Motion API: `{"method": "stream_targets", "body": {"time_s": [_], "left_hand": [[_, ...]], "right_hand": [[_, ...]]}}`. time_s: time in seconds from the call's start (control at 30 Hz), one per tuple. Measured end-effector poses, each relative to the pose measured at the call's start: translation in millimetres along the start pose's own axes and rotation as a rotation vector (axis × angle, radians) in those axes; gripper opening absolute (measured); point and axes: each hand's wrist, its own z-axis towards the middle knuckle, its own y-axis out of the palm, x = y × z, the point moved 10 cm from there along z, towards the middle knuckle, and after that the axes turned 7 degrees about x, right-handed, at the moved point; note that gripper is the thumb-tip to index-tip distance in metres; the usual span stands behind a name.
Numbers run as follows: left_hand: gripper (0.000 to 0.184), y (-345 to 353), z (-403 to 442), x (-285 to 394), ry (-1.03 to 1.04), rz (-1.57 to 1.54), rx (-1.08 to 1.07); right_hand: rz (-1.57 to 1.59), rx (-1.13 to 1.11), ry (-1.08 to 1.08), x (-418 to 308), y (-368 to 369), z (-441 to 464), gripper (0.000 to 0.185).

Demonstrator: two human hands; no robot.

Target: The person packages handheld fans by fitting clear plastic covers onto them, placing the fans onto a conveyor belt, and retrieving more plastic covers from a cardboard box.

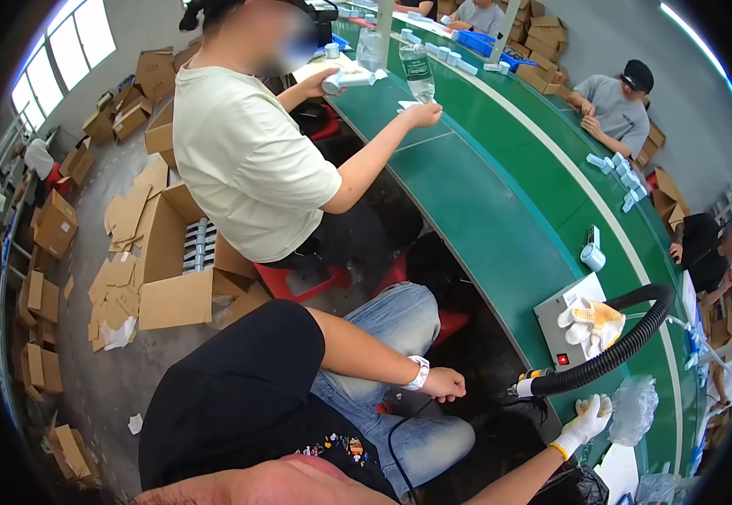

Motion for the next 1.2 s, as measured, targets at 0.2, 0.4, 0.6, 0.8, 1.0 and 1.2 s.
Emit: {"method": "stream_targets", "body": {"time_s": [0.2,0.4,0.6,0.8,1.0,1.2], "left_hand": [[0.027,-6.6,-19.0,5.8,-0.067,-0.149,0.005],[0.029,-1.5,-32.9,-15.6,-0.209,-0.186,-0.108],[0.031,14.0,-30.6,-4.6,0.233,0.547,-0.18],[0.034,36.6,-60.5,-0.7,0.365,0.874,-0.429],[0.03,22.4,-66.4,47.0,0.423,0.793,-0.276],[0.013,-79.6,-73.1,124.0,0.704,0.348,0.452]], "right_hand": [[-0.009,0.019,-0.017,-0.9,-0.6,-6.2,0.033],[-0.005,0.033,-0.071,-5.0,1.8,-9.9,0.031],[-0.098,0.074,-0.142,-21.2,9.5,-25.5,0.032],[-0.175,0.121,-0.174,-38.3,16.8,-38.0,0.039],[-0.562,0.231,-0.369,-78.3,19.9,-56.9,0.044],[-0.475,0.207,-0.277,-81.1,14.4,-60.6,0.037]]}}
